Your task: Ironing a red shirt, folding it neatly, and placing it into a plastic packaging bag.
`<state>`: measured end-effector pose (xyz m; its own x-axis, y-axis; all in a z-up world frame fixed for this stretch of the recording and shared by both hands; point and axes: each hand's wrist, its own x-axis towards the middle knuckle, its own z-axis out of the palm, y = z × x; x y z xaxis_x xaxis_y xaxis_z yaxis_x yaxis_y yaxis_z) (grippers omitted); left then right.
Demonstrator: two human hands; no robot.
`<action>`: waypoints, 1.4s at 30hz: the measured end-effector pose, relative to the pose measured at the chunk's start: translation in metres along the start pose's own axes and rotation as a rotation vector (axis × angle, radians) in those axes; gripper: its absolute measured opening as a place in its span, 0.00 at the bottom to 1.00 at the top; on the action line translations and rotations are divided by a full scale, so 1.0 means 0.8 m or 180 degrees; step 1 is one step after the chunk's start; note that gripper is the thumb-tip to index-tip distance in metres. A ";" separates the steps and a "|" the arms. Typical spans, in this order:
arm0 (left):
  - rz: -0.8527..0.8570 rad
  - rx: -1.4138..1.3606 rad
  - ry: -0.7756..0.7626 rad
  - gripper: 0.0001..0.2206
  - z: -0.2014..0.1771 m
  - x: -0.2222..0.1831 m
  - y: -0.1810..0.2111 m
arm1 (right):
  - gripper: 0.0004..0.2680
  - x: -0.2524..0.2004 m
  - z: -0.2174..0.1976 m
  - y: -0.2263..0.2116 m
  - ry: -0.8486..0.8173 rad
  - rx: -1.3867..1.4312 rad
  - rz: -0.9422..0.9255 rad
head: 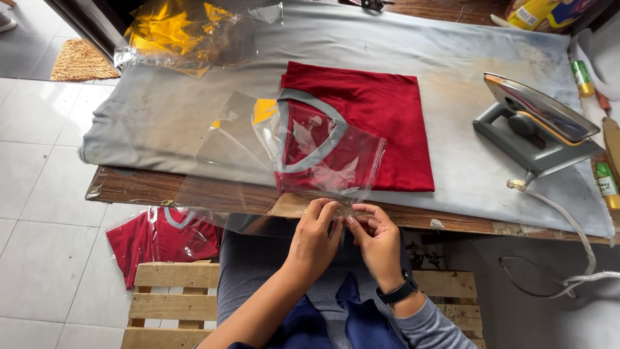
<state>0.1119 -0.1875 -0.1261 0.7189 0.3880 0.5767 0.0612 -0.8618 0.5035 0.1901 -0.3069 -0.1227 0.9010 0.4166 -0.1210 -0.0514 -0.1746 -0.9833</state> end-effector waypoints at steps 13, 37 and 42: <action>-0.0892 -0.1198 -0.0263 0.10 -0.040 0.008 0.029 | 0.14 -0.037 -0.016 -0.029 -0.0238 0.0502 0.0062; -0.1109 -0.1392 -0.0117 0.13 -0.128 0.006 0.047 | 0.18 -0.091 -0.013 -0.068 -0.0299 -0.0205 -0.0620; -0.0843 -0.1086 0.0032 0.12 -0.166 0.016 0.053 | 0.17 -0.085 -0.014 -0.069 -0.0056 -0.0081 -0.0587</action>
<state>0.0319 -0.1758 -0.0120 0.7024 0.5858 0.4043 0.0091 -0.5753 0.8179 0.1362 -0.3359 -0.0586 0.8864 0.4592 0.0585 0.1252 -0.1162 -0.9853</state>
